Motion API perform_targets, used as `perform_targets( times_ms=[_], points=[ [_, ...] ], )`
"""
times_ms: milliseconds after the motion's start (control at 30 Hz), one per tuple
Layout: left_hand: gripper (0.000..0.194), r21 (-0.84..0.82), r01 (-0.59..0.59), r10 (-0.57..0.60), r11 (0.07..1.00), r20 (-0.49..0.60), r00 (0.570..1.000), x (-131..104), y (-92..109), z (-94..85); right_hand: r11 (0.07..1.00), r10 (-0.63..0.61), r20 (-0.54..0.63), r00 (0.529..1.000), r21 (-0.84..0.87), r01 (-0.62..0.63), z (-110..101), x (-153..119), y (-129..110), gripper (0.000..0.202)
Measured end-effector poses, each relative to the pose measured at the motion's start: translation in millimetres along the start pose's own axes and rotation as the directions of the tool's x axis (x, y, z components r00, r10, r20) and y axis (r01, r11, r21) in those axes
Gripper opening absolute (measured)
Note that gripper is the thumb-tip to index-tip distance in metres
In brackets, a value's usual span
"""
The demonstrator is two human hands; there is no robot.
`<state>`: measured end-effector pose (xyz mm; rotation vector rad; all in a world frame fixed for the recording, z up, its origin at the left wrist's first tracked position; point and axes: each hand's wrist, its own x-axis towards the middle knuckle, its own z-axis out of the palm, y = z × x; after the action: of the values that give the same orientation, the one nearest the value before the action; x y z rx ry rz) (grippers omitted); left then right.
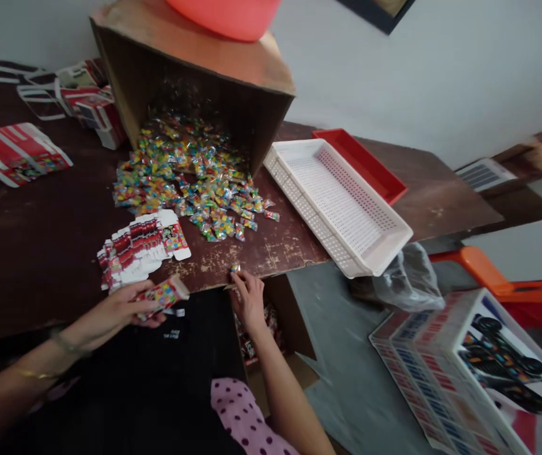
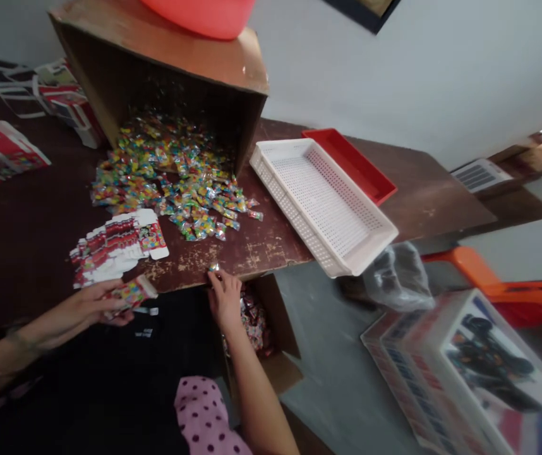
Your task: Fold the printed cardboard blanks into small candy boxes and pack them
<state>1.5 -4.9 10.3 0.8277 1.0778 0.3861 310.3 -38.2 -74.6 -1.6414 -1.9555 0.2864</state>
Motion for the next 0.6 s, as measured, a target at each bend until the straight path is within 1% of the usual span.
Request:
perform_targets(
  times_ms=[33, 67, 100, 167, 200, 267, 367, 433, 533, 600],
  points=[
    [0.026, -0.111, -0.002, 0.001, 0.994, -0.012, 1.0, 5, -2, 6.7, 0.995, 0.016, -0.02, 1.0, 0.095, -0.014, 2, -6, -11, 0.032],
    [0.03, -0.186, -0.003, 0.0, 0.983, -0.017, 1.0, 10, -4, 13.6, 0.978, 0.042, -0.029, 0.999, 0.208, -0.035, 0, -7, -22, 0.027],
    [0.034, -0.226, -0.017, 0.012, 0.974, -0.025, 1.0, 14, -6, 20.0, 0.942, 0.069, -0.015, 0.997, 0.329, -0.061, -4, -5, -32, 0.024],
    [0.036, -0.198, -0.053, 0.05, 0.979, -0.019, 0.999, 22, -10, 29.7, 0.836, 0.1, 0.071, 0.992, 0.535, -0.123, -16, 6, -49, 0.019],
    [0.035, -0.166, -0.072, 0.07, 0.983, -0.015, 0.997, 25, -12, 32.6, 0.787, 0.109, 0.113, 0.988, 0.597, -0.155, -23, 13, -56, 0.018],
    [0.034, -0.125, -0.093, 0.092, 0.988, -0.015, 0.996, 29, -15, 34.7, 0.725, 0.151, 0.144, 0.978, 0.657, -0.209, -31, 26, -67, 0.018],
    [0.037, -0.128, -0.057, 0.054, 0.99, -0.023, 0.998, 28, -18, 33.8, 0.672, 0.259, 0.109, 0.96, 0.693, -0.261, -30, 43, -75, 0.02],
    [0.042, -0.105, -0.009, 0.008, 0.994, -0.007, 1.0, 25, -19, 34.5, 0.68, 0.261, 0.087, 0.961, 0.69, -0.247, -23, 53, -80, 0.02],
    [0.049, -0.064, 0.021, -0.017, 0.998, 0.055, 0.998, 19, -17, 39.9, 0.796, 0.161, -0.022, 0.987, 0.594, -0.117, -14, 69, -84, 0.019],
    [0.052, -0.059, 0.013, -0.007, 0.998, 0.092, 0.996, 16, -14, 44.4, 0.858, 0.109, -0.098, 0.989, 0.512, -0.043, -9, 79, -86, 0.019]
  ],
)
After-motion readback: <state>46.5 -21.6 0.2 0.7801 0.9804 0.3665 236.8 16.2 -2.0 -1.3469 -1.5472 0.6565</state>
